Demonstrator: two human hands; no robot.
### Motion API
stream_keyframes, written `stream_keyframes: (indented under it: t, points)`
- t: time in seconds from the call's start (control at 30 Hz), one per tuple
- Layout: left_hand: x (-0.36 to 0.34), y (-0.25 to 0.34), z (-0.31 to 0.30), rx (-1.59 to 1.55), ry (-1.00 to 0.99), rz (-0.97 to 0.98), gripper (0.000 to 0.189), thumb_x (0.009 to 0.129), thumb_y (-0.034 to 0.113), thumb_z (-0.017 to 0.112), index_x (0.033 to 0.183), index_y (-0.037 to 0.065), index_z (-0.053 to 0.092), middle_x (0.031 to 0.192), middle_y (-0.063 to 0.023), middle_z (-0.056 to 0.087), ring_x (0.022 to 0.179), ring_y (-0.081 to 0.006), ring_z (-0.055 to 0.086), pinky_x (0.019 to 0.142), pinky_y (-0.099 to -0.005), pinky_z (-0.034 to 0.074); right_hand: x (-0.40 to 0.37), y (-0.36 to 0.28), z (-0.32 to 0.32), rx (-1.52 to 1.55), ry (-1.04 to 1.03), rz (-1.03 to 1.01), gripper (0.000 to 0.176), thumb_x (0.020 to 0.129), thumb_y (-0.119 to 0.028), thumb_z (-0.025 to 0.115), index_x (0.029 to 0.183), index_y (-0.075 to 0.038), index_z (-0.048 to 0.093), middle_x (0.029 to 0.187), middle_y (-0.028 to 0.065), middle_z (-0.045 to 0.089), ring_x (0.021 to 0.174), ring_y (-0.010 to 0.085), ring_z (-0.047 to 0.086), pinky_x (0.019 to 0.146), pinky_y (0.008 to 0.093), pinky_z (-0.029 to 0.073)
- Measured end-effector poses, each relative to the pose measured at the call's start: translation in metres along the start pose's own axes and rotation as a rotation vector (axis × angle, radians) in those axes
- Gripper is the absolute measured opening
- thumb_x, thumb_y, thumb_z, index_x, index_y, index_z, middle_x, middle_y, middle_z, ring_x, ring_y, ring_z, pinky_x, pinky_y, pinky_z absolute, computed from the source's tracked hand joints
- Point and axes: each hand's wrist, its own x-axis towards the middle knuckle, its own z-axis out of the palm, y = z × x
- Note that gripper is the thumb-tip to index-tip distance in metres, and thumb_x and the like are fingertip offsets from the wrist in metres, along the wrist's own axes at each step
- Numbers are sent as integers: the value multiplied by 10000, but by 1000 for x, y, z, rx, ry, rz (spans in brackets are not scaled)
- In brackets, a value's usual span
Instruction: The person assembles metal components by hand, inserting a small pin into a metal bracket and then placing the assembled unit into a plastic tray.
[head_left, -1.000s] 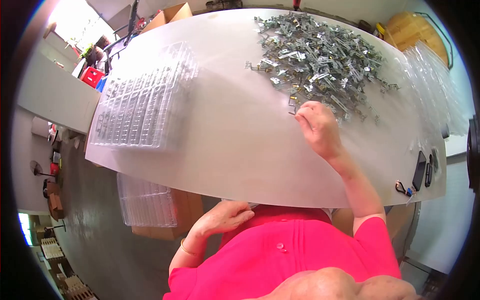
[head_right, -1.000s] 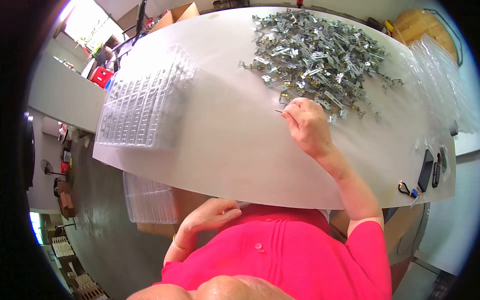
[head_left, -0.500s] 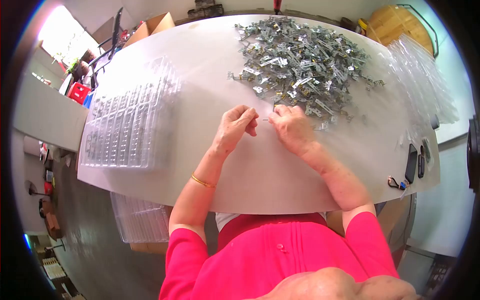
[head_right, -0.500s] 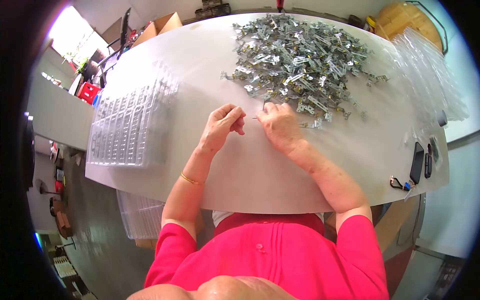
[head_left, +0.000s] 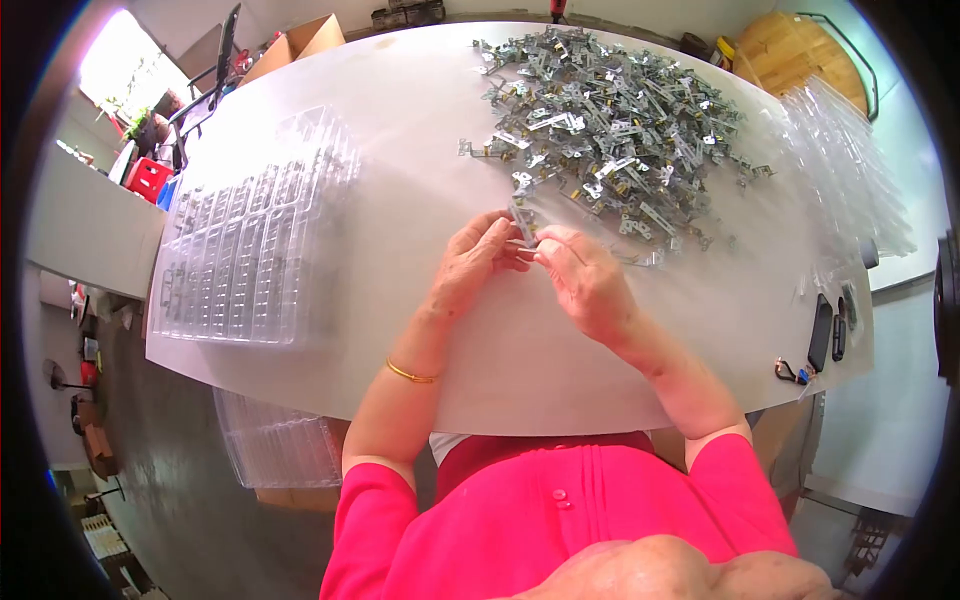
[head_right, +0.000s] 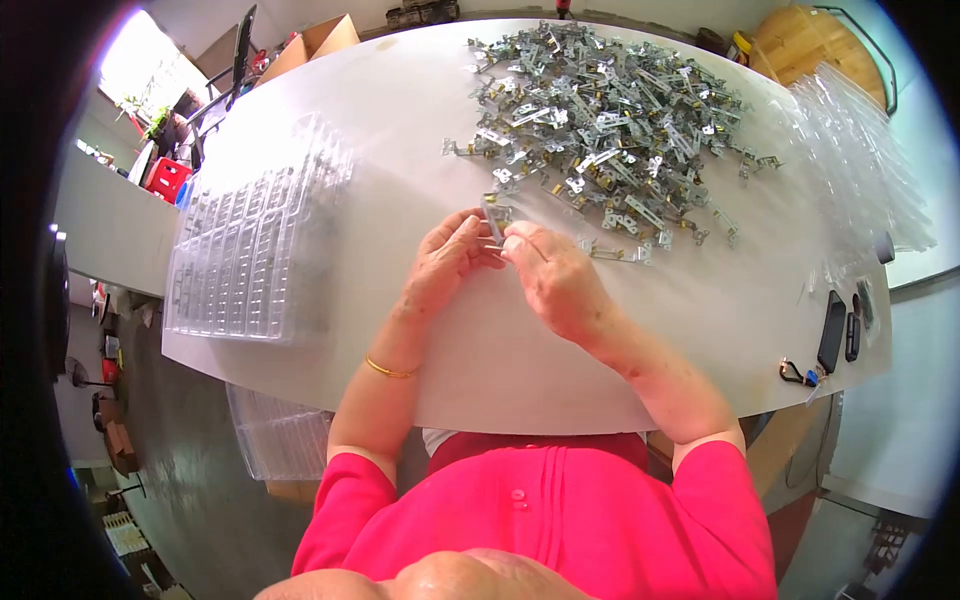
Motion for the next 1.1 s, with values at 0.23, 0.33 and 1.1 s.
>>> stream_keyframes:
  t: [0.23, 0.33, 1.1]
  points:
    - [-4, -4, -4, 49, -22, 24, 388, 1052, 223, 538, 1314, -63, 526, 1050, -102, 677, 886, -165, 678, 793, -332, 579, -12, -14, 12, -23, -69, -63, 155, 882, -46, 649, 1034, -13, 653, 1206, 161, 642, 1025, 312, 657, 859, 396, 533]
    - [-5, -4, 0, -87, -21, 9, 353, 1039, 159, 524, 1311, -67, 531, 1046, -98, 675, 855, -165, 674, 764, -327, 573, -16, -19, 8, -42, -68, -101, 160, 880, -51, 658, 1039, -27, 655, 1220, 155, 637, 1034, 308, 648, 863, 393, 521]
    - [-10, 6, 13, 26, -127, 1, 324, 1053, 176, 465, 1266, -14, 617, 741, -33, 577, 545, -83, 508, 463, -219, 363, -12, -7, -1, 731, 172, 652, 82, 1012, -145, 632, 981, -69, 633, 753, -24, 595, 657, 52, 528, 607, 223, 452]
